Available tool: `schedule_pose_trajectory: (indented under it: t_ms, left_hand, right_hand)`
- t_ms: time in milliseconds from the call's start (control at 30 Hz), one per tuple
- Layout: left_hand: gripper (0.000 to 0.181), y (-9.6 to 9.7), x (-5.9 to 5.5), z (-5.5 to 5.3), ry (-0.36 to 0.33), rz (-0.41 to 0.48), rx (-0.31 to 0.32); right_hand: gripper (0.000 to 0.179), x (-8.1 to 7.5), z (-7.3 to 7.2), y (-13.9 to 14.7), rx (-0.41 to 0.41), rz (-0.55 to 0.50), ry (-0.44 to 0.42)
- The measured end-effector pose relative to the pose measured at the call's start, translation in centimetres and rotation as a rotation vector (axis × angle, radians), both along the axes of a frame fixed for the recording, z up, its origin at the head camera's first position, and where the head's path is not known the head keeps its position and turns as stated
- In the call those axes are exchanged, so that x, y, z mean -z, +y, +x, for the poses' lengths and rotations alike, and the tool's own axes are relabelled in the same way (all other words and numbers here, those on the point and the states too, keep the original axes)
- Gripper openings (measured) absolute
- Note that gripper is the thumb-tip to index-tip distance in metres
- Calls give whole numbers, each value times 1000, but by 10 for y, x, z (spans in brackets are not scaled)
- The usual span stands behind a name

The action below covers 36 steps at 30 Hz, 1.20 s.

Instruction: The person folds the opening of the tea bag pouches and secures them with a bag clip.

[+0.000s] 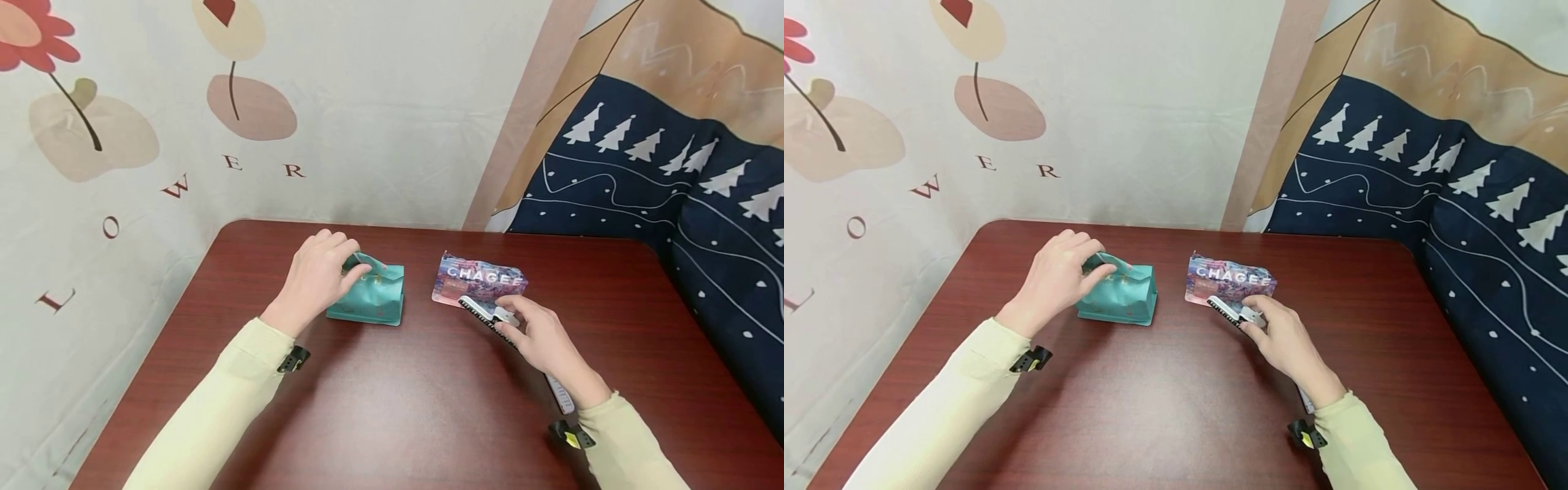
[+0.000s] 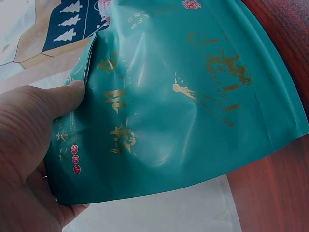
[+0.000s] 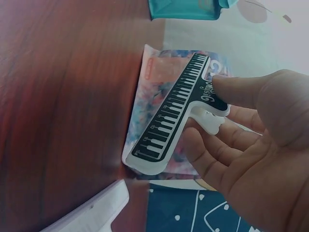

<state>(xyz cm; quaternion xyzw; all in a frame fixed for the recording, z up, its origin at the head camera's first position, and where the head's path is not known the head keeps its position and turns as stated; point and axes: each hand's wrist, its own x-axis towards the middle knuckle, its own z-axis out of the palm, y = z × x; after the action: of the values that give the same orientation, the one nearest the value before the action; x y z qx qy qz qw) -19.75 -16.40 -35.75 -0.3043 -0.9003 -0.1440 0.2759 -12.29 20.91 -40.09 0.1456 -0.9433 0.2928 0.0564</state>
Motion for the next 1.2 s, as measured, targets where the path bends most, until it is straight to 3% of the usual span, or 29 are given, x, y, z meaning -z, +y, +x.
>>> schedule_pose_trajectory:
  t_ms: [433, 900, 1200]
  left_hand:
    - [29, 0, 0, 2, -16, -16, -1]
    - [30, -2, 1, 3, -5, -6, 4]
    - [30, -2, -1, 3, -2, -10, 11]
  right_hand:
    - [39, -10, -6, -13, -7, -34, 57]
    - [38, -20, -11, -20, 9, -50, 32]
    - [38, -20, -14, -25, 9, -89, 66]
